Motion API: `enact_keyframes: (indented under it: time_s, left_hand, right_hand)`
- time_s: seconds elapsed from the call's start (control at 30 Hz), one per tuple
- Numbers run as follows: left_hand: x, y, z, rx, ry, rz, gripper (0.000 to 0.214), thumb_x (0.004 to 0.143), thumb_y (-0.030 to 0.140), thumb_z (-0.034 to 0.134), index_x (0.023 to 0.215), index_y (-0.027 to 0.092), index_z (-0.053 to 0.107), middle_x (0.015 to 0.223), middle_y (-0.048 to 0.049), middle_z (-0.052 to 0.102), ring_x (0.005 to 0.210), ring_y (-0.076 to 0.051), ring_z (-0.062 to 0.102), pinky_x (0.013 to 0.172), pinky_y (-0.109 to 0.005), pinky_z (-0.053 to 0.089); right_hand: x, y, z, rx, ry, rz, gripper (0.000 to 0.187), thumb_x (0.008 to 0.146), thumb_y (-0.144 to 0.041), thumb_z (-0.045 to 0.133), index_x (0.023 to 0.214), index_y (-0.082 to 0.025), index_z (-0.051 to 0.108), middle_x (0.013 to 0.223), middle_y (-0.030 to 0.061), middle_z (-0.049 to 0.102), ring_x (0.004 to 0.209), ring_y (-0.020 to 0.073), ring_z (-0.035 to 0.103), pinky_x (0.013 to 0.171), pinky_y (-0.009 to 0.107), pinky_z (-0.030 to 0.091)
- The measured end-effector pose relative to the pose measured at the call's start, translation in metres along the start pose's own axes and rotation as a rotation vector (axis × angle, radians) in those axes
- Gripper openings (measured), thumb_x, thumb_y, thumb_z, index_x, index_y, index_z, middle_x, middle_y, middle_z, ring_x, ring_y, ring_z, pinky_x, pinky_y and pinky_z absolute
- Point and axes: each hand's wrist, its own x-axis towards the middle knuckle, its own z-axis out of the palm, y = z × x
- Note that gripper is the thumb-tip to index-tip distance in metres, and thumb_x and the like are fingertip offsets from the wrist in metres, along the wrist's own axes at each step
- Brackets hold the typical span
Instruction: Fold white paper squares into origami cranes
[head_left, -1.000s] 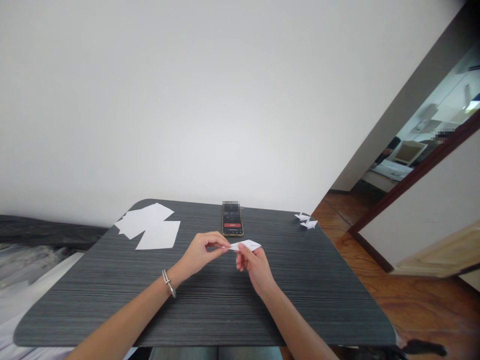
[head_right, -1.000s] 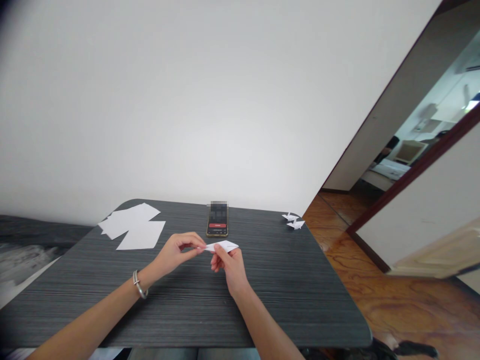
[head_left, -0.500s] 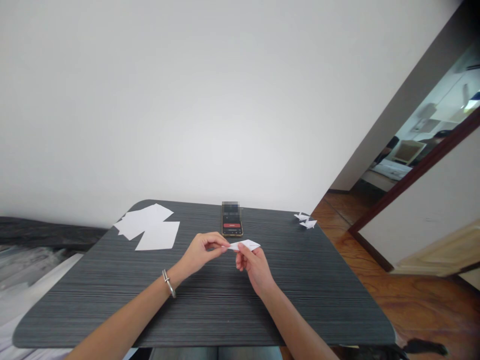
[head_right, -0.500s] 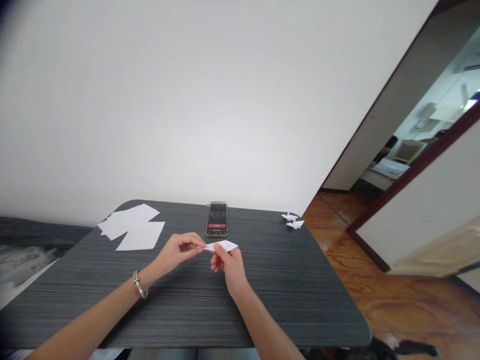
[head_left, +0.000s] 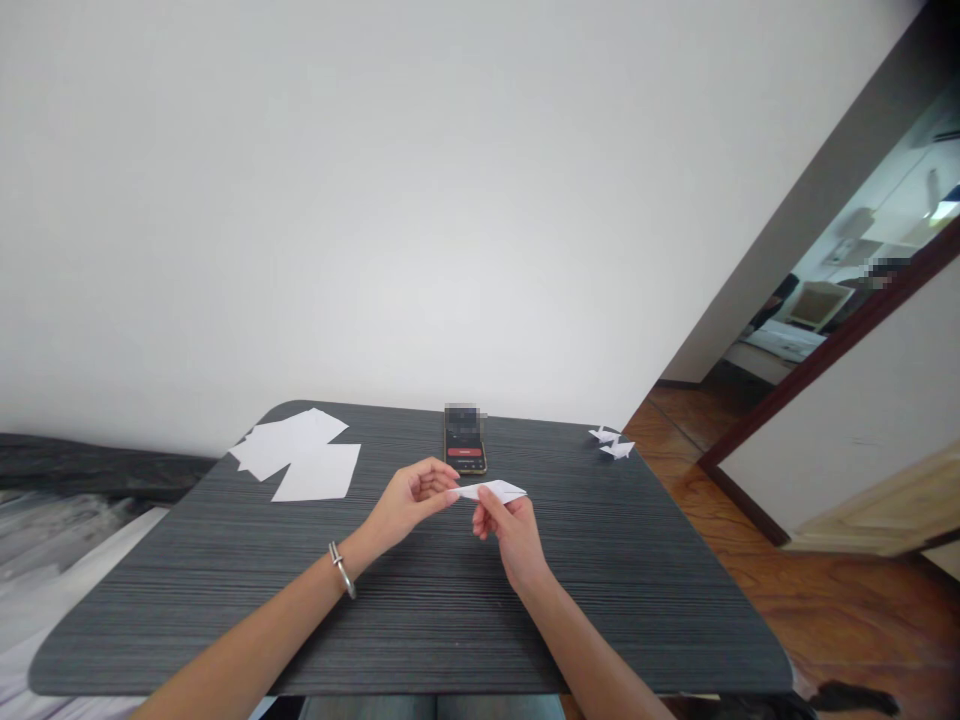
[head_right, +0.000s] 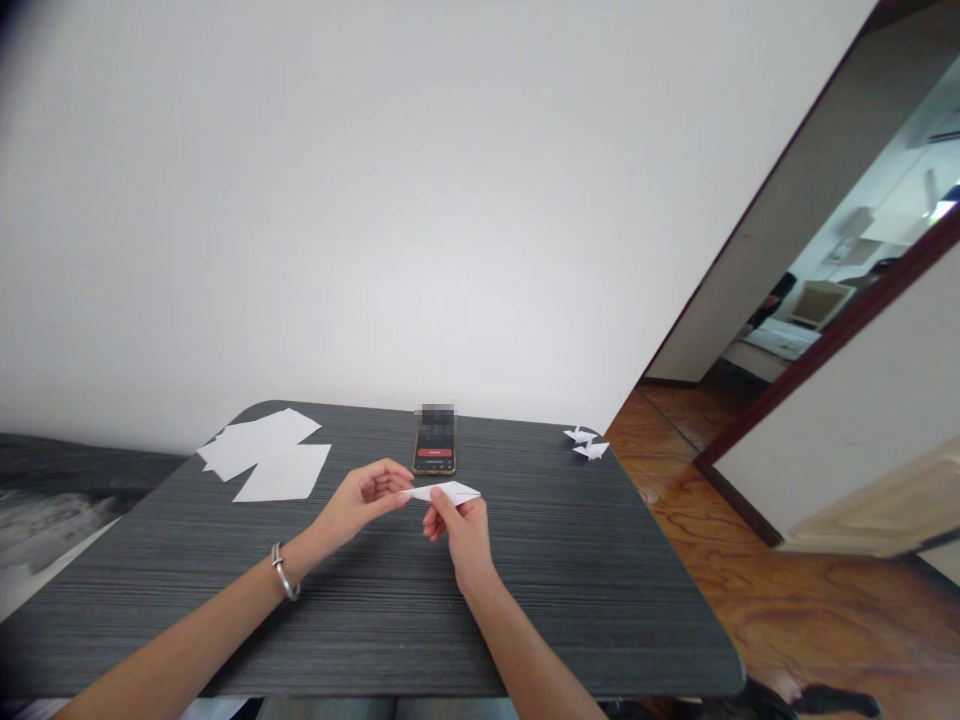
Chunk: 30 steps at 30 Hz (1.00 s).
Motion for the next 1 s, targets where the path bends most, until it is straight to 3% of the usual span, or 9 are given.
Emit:
enact_keyframes:
  time_s: [0.2,0.3,0.53,0.73,0.87,1.0]
  left_hand:
    - [0.0015,0.0018,0.002,-0.08,-0.058,-0.251,0.031,0.075,0.038,0.056,0.067,0.009,0.06,0.063,-0.0045,0.064,0.053,-0.01,0.056,0.052,-0.021,0.045]
    - [0.0013,0.0019,0.003,-0.082,-0.096,-0.296,0.033,0.073,0.04,0.058,0.065,0.008,0.06,0.06,-0.0043,0.064,0.051,-0.009,0.055,0.049,-0.02,0.044]
    - [0.0005,0.0003,0.0034,-0.031,-0.105,-0.212,0.033,0.074,0.04,0.057,0.064,0.009,0.059,0.059,-0.0032,0.062,0.05,-0.009,0.054,0.048,-0.021,0.044]
    - [-0.0029,-0.0032,0.0028,0.124,-0.085,-0.095,0.032,0.078,0.038,0.052,0.064,0.01,0.058,0.057,-0.0012,0.059,0.05,-0.009,0.052,0.05,-0.021,0.043]
    - [-0.006,-0.0007,0.004,0.216,-0.084,-0.038,0.035,0.081,0.039,0.047,0.065,0.01,0.06,0.059,-0.0022,0.06,0.052,-0.01,0.053,0.051,-0.021,0.043]
    - [-0.0077,0.0034,0.0045,0.258,-0.039,0.051,0.032,0.084,0.036,0.041,0.086,0.011,0.062,0.068,-0.003,0.062,0.059,-0.012,0.056,0.056,-0.023,0.046]
  right_hand:
    - [-0.0021,0.0015,0.0004,-0.146,-0.026,-0.108,0.031,0.072,-0.037,0.06,0.051,-0.014,0.06,0.044,-0.0007,0.055,0.038,0.0089,0.047,0.037,0.02,0.038]
    - [-0.002,0.0022,0.0003,-0.172,-0.036,-0.125,0.029,0.073,-0.035,0.059,0.053,-0.015,0.06,0.045,-0.001,0.056,0.038,0.0091,0.048,0.038,0.02,0.039]
    - [-0.0007,0.0013,0.0006,-0.182,-0.049,-0.106,0.031,0.073,-0.035,0.059,0.051,-0.014,0.059,0.044,-0.0008,0.055,0.038,0.0086,0.048,0.038,0.02,0.04]
    - [-0.0008,0.0026,0.0004,-0.045,-0.046,-0.057,0.023,0.07,-0.036,0.063,0.07,-0.013,0.06,0.052,-0.0005,0.06,0.043,0.0102,0.053,0.038,0.019,0.041]
    - [-0.0008,0.0022,0.001,-0.024,-0.021,-0.054,0.025,0.071,-0.037,0.063,0.064,-0.013,0.057,0.049,-0.0008,0.058,0.04,0.0089,0.051,0.037,0.018,0.04]
    - [-0.0008,0.001,0.002,-0.024,0.006,-0.051,0.026,0.07,-0.037,0.064,0.062,-0.014,0.056,0.047,-0.0011,0.058,0.039,0.009,0.051,0.036,0.018,0.039]
